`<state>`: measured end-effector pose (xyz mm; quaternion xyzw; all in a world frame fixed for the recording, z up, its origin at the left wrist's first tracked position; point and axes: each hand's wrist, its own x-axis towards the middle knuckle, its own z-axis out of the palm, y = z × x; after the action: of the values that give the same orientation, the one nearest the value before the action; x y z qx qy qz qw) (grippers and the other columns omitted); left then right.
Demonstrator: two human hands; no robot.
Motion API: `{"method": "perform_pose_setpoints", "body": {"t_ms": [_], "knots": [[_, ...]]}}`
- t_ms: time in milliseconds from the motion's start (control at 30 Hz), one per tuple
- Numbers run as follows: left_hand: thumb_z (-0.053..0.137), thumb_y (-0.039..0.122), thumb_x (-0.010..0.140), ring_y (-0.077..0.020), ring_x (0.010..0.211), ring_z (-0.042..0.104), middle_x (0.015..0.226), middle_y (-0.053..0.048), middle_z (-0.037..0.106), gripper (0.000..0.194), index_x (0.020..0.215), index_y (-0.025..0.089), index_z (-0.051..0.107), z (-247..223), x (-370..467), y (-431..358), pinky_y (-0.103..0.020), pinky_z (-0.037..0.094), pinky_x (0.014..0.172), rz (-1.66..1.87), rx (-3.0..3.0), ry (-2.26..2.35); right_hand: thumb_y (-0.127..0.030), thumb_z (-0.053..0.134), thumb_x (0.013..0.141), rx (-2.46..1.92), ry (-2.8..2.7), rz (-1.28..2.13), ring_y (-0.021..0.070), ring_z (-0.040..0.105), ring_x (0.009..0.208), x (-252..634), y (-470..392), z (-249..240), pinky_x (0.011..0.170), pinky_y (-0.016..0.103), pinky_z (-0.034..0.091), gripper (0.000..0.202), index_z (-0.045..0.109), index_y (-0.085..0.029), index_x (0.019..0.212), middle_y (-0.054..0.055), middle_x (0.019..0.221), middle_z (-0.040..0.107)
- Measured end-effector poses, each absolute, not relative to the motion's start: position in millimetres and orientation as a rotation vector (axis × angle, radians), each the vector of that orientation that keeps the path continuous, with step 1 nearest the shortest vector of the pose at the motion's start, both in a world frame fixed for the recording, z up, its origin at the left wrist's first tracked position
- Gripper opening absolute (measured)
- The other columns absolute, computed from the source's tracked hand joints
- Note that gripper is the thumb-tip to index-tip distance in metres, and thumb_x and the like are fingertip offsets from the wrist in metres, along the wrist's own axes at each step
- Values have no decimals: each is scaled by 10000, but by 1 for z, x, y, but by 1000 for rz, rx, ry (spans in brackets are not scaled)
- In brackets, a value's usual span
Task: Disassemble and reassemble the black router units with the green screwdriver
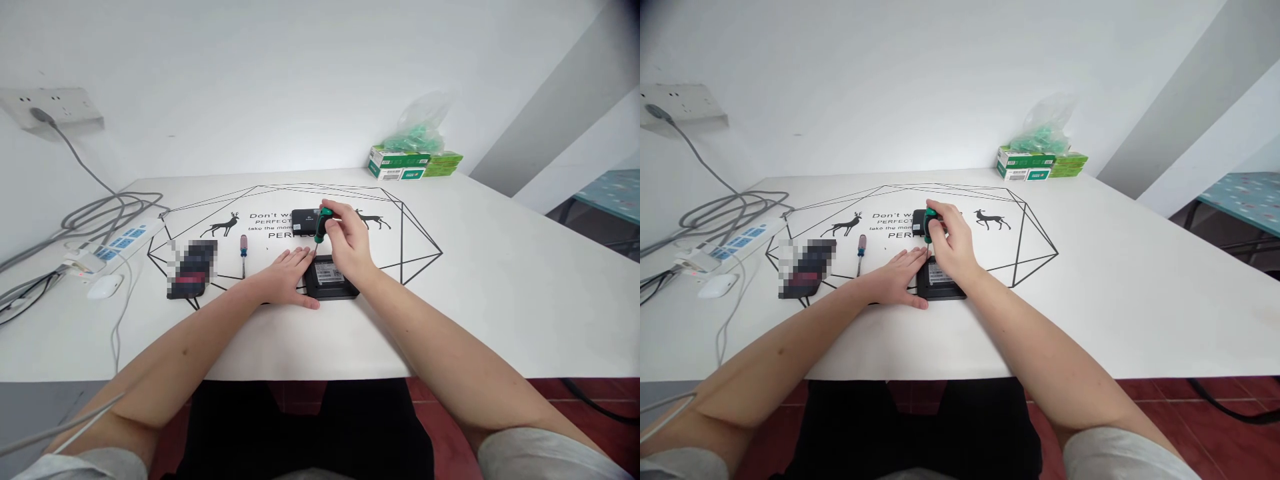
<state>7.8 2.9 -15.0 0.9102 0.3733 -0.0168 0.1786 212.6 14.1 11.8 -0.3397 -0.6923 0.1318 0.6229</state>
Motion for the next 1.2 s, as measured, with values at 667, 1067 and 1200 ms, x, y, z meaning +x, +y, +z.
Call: {"method": "perform_pose_setpoints", "body": {"t_ms": [667,1067,1200], "knots": [[534,1030,830,-441,1733,5,1862,-242,14,1448,1797,112,-29,-19,7,5,-603,29,1389,-16,2577,1049,-403,805,905,-863,-1597,181,238,647,975,211,15,12,840,482,659,416,677,-335,1295,56,1149,619],[537,1027,831,-448,1731,21,1863,-237,46,1440,1798,115,-18,-16,8,4,-603,45,1390,-20,2576,1048,-367,674,984,-801,-1601,271,264,712,1114,210,15,8,897,498,685,384,647,-325,1365,89,1306,714],[529,1029,831,-442,1733,10,1861,-243,25,1444,1796,103,-15,-18,7,4,-604,41,1391,-8,2573,1049,-378,805,904,-871,-1608,178,217,661,916,212,17,10,775,454,677,441,672,-335,1322,48,1143,661]]}}
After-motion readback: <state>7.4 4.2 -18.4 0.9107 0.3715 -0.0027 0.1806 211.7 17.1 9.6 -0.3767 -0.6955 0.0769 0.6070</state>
